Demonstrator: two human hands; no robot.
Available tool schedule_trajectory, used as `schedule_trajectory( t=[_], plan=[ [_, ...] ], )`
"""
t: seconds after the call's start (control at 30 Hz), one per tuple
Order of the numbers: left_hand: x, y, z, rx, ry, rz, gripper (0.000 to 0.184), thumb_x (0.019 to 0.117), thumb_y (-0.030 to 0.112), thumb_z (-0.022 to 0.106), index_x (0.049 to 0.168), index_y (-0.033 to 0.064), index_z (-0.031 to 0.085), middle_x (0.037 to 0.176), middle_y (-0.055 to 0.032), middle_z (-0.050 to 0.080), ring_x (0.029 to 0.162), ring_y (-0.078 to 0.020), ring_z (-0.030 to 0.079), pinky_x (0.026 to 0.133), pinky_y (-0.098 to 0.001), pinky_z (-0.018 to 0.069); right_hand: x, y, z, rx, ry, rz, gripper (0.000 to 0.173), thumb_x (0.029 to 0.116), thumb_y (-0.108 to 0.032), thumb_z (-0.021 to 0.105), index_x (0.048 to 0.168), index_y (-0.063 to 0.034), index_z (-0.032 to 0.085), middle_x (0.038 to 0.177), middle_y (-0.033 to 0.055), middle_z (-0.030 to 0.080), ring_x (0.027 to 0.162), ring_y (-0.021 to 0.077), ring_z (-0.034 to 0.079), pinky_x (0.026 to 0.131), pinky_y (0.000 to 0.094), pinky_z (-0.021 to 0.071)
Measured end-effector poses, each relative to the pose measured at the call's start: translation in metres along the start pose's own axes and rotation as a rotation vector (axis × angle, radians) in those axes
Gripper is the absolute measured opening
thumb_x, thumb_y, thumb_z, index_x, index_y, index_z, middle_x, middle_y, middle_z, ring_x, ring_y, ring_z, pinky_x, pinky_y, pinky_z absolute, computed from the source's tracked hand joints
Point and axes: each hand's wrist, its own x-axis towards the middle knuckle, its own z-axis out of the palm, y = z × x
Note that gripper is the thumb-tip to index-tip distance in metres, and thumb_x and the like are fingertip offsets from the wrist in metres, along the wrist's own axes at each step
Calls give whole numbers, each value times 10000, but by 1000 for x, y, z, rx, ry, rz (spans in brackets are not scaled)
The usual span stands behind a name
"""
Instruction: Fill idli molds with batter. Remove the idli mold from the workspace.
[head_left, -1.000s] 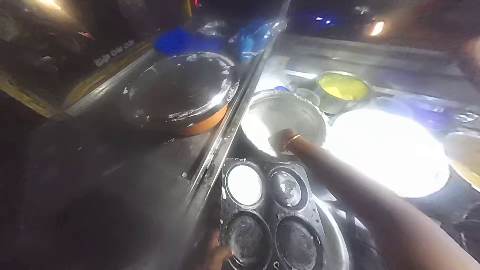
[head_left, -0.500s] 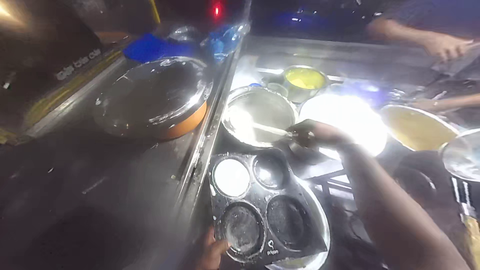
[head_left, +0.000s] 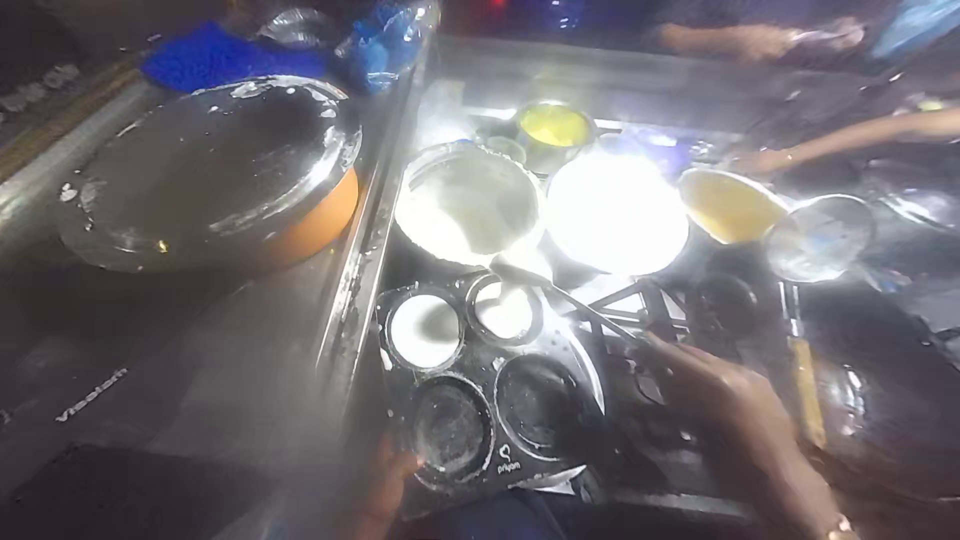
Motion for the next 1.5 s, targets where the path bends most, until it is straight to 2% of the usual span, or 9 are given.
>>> schedule_trajectory(
  t=[0.3,0.47,0.6,0.73,0.8,0.9,1.03,1.23,1.5],
  plan=[
    [12,-8,-2,3,-43,15,599,678,-76,627,1268,-14,543,1058,-4,739,962,-39,703,868,-250,593,-30,-6,26,-16,-11,-11,348,989,-249,507,1186,-145,774,907,108,761,674,308,722,538,505,559],
    [23,-16,-5,-22,-77,59,538,680,-85,635,1208,1,581,1028,-2,746,945,-57,711,861,-268,599,-11,1,12,81,-307,241,277,983,-214,630,1221,-225,770,964,119,777,787,361,739,672,636,564],
    [24,-11,-2,-28,-95,73,564,688,-105,634,1240,-10,565,1065,0,742,971,-49,706,881,-263,595,55,23,9,375,-349,214,277,911,-35,677,1182,6,716,931,197,733,767,320,700,745,582,568],
    [26,-11,-4,-2,-113,96,548,684,-73,647,1225,-19,576,1066,-11,740,978,-60,705,885,-271,593,181,0,25,173,-412,90,183,1047,-201,599,1119,-116,745,777,142,696,626,306,645,597,572,521],
    [25,-9,-5,7,-113,97,558,695,-77,643,1244,-19,570,1088,-14,736,996,-60,701,900,-273,590,246,-15,55,-9,-520,47,209,1042,-289,594,1137,-194,755,925,155,736,833,393,705,702,672,534],
    [19,-12,-4,51,-62,55,561,694,-64,649,1248,-30,570,1103,-24,728,1007,-59,694,902,-267,584,298,-56,110,-237,-665,-13,179,923,-172,671,1035,-42,724,1034,262,702,984,505,667,731,742,489],
    [17,-16,-1,29,-35,30,521,740,-24,674,1250,-47,568,1107,-35,721,1021,-62,687,917,-277,579,294,-126,148,-398,-954,-156,191,947,-70,645,1065,70,701,1138,269,677,1114,453,632,906,668,461],
    [20,-14,1,-28,-85,34,244,938,67,598,1169,-3,634,1047,10,727,985,-30,677,934,-261,559,316,-119,136,-114,-1085,-213,127,962,-88,628,882,-3,678,707,119,612,583,241,571,575,462,489],
    [24,-8,8,-1,29,63,164,986,116,540,1089,14,615,949,73,663,925,61,614,904,-165,507,281,-28,79,545,-909,63,185,1007,1,581,1122,-22,724,671,57,609,491,101,518,470,267,463]
  ],
)
